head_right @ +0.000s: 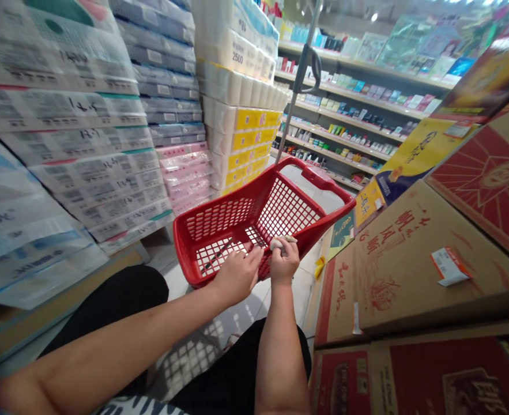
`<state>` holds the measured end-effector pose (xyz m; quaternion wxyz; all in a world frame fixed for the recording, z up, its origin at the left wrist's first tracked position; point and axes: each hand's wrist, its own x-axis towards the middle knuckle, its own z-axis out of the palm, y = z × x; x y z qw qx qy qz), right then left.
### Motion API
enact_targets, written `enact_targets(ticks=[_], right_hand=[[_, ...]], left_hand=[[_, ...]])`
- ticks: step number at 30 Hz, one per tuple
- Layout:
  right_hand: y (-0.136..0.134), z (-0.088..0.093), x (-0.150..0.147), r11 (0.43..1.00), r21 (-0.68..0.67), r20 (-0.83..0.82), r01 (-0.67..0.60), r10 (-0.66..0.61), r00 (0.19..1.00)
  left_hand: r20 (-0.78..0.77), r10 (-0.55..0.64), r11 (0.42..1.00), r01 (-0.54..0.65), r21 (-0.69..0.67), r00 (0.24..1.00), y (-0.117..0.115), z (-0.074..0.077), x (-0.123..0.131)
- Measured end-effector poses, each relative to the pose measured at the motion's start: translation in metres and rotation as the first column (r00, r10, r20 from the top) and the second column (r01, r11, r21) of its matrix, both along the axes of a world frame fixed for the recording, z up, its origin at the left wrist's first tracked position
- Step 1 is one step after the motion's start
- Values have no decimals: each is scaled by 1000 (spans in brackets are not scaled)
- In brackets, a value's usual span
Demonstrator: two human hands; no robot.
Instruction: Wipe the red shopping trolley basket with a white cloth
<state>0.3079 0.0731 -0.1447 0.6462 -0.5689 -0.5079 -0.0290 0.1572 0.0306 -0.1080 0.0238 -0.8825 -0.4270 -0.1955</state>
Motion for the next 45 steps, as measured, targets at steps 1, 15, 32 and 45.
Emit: enact_targets(ticks=[1,15,32,45], right_hand=[[-2,2,3,1000,13,-17,1,-1,1000],[-39,13,30,984,-154,-44,-92,86,995],[-82,32,-22,944,-302,87,-134,167,982],[-90,58,-72,859,-438,-2,-265,294,956]], left_hand=[[-13,-18,1000,18,-18,1000,-4,1,4],[175,-254,953,277,-126,951,-23,-11,13],[409,93,954,36,-296,908,-86,-16,3],[257,-71,916,165,-366,964,-59,22,-72]])
